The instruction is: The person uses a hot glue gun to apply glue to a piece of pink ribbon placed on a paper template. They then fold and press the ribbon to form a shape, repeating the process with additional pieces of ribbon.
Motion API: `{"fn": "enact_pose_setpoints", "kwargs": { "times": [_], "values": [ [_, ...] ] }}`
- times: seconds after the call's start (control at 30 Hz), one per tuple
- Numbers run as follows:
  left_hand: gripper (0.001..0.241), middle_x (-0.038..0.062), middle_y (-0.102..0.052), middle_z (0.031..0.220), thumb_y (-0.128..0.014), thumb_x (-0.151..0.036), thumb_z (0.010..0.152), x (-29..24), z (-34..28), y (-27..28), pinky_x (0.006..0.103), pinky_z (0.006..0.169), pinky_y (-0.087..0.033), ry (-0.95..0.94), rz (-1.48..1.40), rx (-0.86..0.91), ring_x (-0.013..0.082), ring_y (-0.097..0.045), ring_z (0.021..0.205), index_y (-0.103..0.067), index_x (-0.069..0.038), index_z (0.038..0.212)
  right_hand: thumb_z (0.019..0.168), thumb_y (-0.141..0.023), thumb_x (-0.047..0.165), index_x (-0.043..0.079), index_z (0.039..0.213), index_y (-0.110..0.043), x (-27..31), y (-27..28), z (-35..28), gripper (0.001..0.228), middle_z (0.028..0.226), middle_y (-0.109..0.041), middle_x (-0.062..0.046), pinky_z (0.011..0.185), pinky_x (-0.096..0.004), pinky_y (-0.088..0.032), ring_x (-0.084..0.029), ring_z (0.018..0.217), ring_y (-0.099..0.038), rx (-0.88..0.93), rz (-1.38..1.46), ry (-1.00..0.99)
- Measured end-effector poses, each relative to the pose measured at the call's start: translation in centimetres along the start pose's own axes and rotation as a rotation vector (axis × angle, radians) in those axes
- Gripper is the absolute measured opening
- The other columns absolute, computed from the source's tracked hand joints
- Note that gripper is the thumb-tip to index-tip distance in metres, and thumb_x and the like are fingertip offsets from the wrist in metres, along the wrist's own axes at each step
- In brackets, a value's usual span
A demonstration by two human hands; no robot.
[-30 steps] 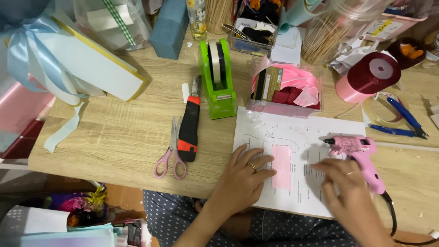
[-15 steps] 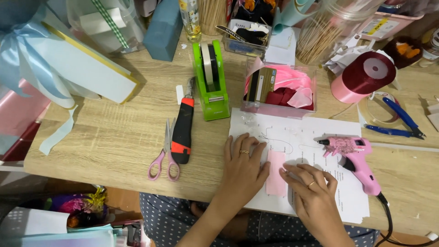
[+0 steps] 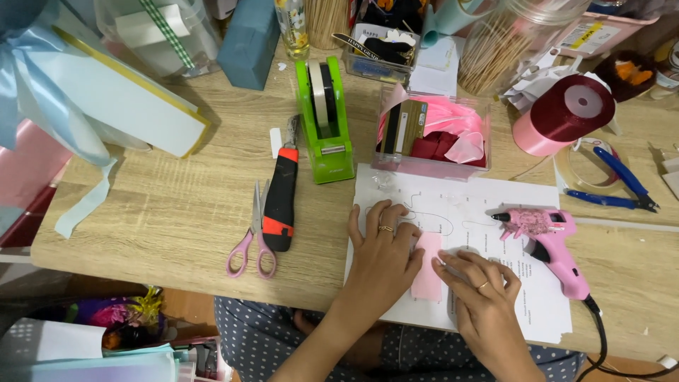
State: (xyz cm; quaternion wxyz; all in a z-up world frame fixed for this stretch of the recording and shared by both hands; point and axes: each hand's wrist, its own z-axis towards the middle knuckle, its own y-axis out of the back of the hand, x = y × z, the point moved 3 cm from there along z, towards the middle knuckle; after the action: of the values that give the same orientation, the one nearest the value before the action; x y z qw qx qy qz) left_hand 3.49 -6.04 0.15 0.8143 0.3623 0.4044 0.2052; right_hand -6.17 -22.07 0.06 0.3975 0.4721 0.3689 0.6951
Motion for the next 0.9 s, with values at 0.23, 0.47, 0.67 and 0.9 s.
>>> {"fn": "enact_pose_setpoints", "kwargs": {
  "times": [0.23, 0.47, 0.67, 0.9],
  "values": [
    [0.009, 0.004, -0.062, 0.109, -0.067, -0.011, 0.092, -0.7, -0.1, 0.3, 0.06, 0.115, -0.021, -0.039, -0.019, -0.024, 0.0293, -0.051, 0.128, -0.061, -0.014, 0.099, 0.094, -0.056, -0.003, 0.022, 0.138, -0.063, 0.0, 0.0, -0.1, 0.051, 0.143, -0.062, 0.006, 0.11, -0.042, -0.024, -0.023, 0.138, -0.052, -0.017, -0.018, 0.031],
    [0.007, 0.0, -0.067, 0.094, -0.068, -0.014, 0.095, -0.6, -0.6, -0.3, 0.0558, 0.113, -0.023, -0.035, 0.033, -0.101, 0.0251, -0.059, 0.12, -0.062, -0.016, 0.096, 0.09, -0.056, -0.004, 0.022, 0.14, -0.062, 0.1, 0.1, -0.1, 0.057, 0.144, -0.061, 0.007, 0.113, -0.045, -0.023, -0.022, 0.14, -0.05, 0.018, -0.036, 0.016],
    [0.02, -0.005, -0.066, 0.095, -0.064, -0.01, 0.093, -0.5, -0.8, -0.3, 0.0566, 0.113, -0.017, 0.091, -0.092, -0.034, 0.0226, -0.056, 0.12, -0.058, -0.013, 0.112, 0.092, -0.056, -0.003, 0.022, 0.139, -0.063, 0.0, 0.0, -0.1, 0.053, 0.143, -0.062, 0.006, 0.113, -0.046, -0.024, -0.024, 0.14, -0.051, 0.0, -0.033, 0.024],
    [0.021, -0.003, -0.071, 0.091, -0.062, -0.007, 0.097, -1.1, -0.9, -0.3, 0.0548, 0.113, -0.02, -0.003, -0.099, -0.023, 0.0217, -0.059, 0.12, -0.058, -0.013, 0.117, 0.091, -0.056, -0.002, 0.021, 0.138, -0.063, 0.0, 0.0, -0.1, 0.054, 0.14, -0.062, 0.006, 0.114, -0.046, -0.023, -0.022, 0.14, -0.05, 0.011, -0.036, 0.013]
  ]
}}
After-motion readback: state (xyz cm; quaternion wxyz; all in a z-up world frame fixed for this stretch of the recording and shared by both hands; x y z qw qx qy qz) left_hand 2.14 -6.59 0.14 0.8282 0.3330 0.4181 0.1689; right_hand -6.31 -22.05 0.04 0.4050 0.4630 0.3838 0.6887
